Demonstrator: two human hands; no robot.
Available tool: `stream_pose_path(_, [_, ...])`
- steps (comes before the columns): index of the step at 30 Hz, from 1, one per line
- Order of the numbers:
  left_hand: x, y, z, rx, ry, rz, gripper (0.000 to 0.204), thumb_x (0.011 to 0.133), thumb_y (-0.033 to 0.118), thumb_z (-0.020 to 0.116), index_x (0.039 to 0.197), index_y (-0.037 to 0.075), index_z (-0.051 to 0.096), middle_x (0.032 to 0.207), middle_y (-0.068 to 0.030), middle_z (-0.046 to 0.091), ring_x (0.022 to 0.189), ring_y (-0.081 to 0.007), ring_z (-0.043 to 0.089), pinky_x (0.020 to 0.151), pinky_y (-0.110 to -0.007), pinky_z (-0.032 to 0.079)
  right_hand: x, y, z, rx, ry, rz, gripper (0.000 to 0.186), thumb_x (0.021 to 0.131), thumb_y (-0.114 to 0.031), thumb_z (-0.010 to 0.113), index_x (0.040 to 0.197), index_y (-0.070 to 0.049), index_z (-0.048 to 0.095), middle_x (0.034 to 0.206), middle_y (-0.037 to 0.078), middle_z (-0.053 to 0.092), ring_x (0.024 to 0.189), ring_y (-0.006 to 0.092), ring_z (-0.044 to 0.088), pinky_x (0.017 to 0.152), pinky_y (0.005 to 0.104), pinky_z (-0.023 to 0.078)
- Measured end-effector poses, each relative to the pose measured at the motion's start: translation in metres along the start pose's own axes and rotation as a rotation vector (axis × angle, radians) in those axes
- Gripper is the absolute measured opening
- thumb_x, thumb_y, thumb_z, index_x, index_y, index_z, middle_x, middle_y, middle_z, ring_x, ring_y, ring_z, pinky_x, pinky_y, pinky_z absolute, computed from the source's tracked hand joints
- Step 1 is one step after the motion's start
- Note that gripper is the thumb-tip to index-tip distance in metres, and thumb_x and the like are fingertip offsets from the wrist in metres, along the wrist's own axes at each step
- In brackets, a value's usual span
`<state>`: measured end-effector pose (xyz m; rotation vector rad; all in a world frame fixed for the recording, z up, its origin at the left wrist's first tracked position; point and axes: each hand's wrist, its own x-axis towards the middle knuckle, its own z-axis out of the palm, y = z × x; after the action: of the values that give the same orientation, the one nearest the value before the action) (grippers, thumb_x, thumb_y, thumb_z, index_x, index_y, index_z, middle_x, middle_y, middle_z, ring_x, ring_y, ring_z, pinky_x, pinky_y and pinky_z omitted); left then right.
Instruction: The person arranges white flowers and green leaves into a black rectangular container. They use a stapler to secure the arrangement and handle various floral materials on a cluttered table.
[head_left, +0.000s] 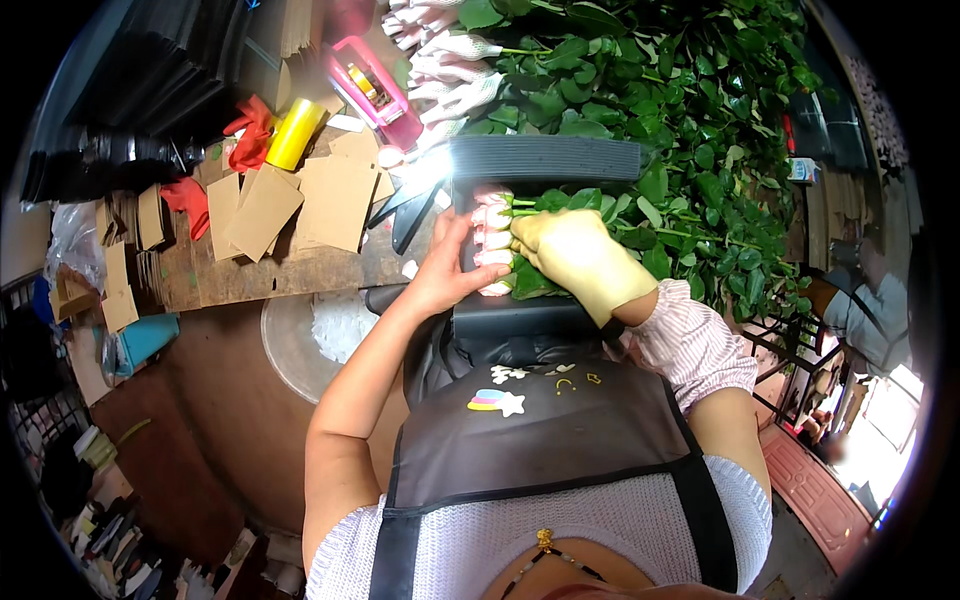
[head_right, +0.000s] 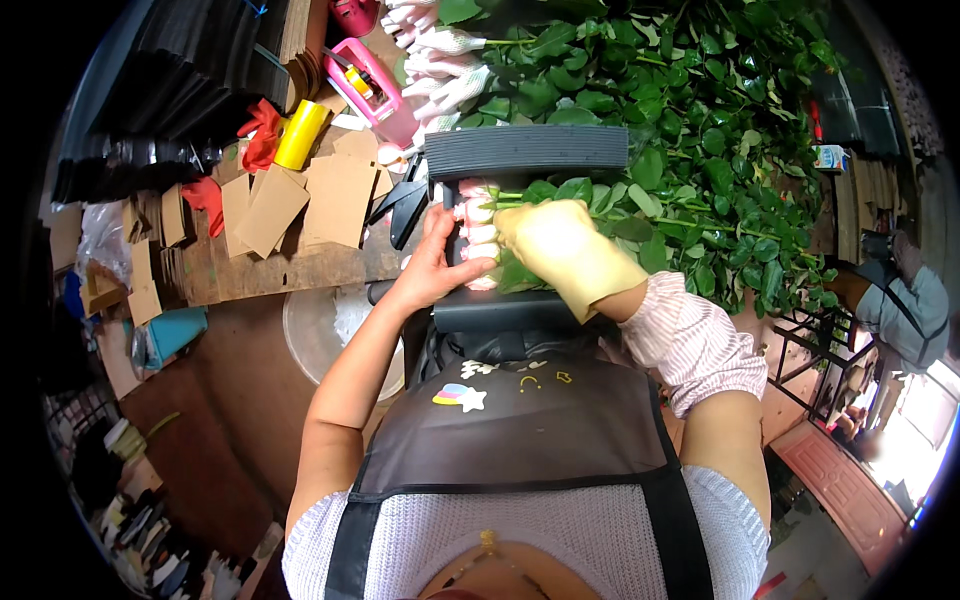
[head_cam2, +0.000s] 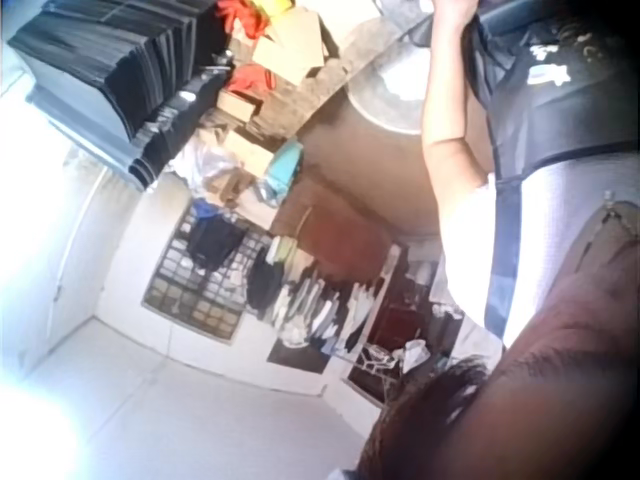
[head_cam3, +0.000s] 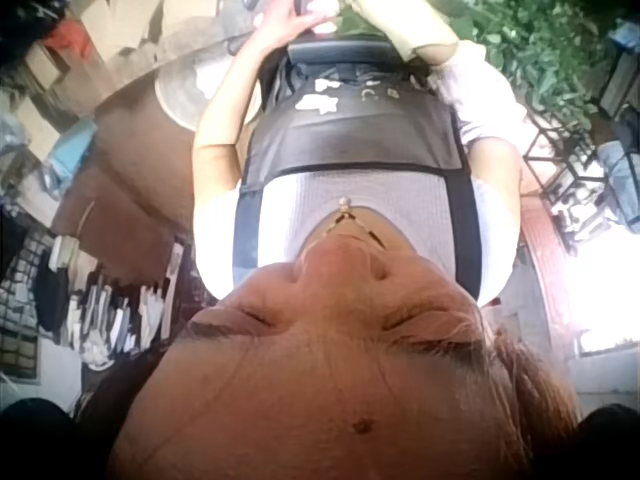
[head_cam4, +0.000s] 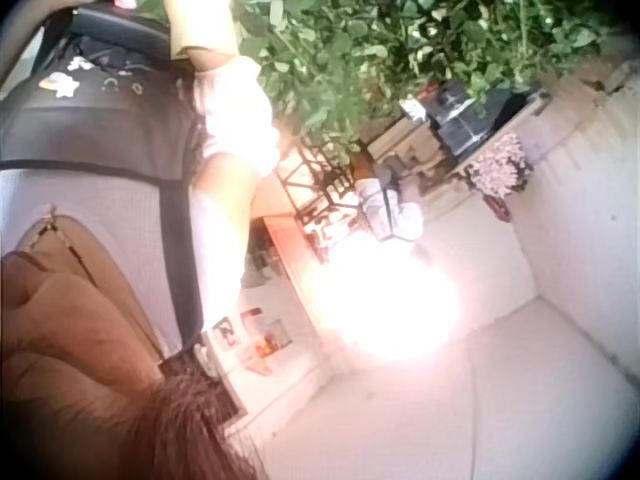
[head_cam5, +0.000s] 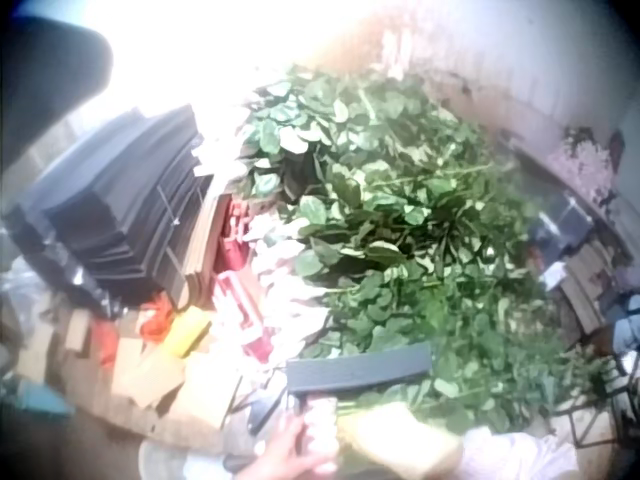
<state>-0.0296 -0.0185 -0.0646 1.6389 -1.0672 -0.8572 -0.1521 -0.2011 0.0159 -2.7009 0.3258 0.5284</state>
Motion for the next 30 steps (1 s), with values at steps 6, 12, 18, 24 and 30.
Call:
stream_pose_path(6, [0.011, -0.008, 0.019, -0.063, 0.206, -0.115, 0.048, 0.081, 0.020, 0.086, 0.124, 0.010, 0.069, 0.126, -0.0109, 0.050, 0.121, -0.0242, 0.050, 0.109, -0.036, 0.039, -0.010, -0.009, -0.002, -0.093, 0.014, 0.024, 0.021, 0.094, -0.019, 0.060, 0.109, -0.006, 0.070, 0.091, 0.015, 0.076, 0.083, 0.0338, 0.076, 0.065, 0.0500, 0.059])
stream_pose_path(12, [0.010, -0.003, 0.023, -0.005, 0.322, -0.112, 0.035, 0.076, 0.028, 0.088, 0.097, 0.007, 0.069, 0.123, -0.0223, 0.054, 0.127, -0.0414, 0.051, 0.106, -0.046, 0.042, -0.020, -0.006, -0.010, -0.095, 0.333, 0.084, 0.030, 0.098, -0.029, 0.062, 0.115, -0.005, 0.067, 0.078, 0.014, 0.073, 0.071, 0.0323, 0.073, 0.062, 0.0460, 0.058])
stream_pose_path(18, [0.009, -0.005, 0.021, -0.123, 0.287, -0.192, 0.055, 0.078, 0.028, 0.088, 0.117, 0.001, 0.060, 0.122, -0.0228, 0.055, 0.126, -0.0399, 0.051, 0.106, -0.044, 0.042, 0.006, 0.023, -0.005, 0.018, 0.356, -0.123, 0.015, 0.094, -0.027, 0.064, 0.095, -0.013, 0.069, 0.080, 0.011, 0.072, 0.074, 0.0339, 0.072, 0.066, 0.0466, 0.057])
stream_pose_path(24, [0.018, -0.007, 0.022, -0.023, 0.304, -0.101, 0.078, 0.079, 0.028, 0.088, 0.141, 0.000, 0.049, 0.121, -0.0150, 0.056, 0.121, -0.0231, 0.051, 0.106, -0.037, 0.043, 0.007, 0.026, 0.015, -0.021, 0.332, -0.096, 0.010, 0.090, -0.021, 0.063, 0.092, -0.012, 0.067, 0.079, 0.011, 0.072, 0.074, 0.0334, 0.072, 0.065, 0.0476, 0.057])
stream_pose_path(30, [0.045, -0.018, 0.014, -0.100, 0.276, -0.240, 0.041, 0.078, 0.025, 0.089, 0.107, 0.000, 0.074, 0.110, -0.0137, 0.063, 0.104, -0.0247, 0.060, 0.097, -0.036, 0.048, -0.004, 0.017, -0.006, 0.028, 0.259, -0.083, 0.025, 0.096, -0.030, 0.063, 0.096, -0.006, 0.070, 0.084, 0.013, 0.073, 0.076, 0.0347, 0.072, 0.069, 0.0448, 0.058])
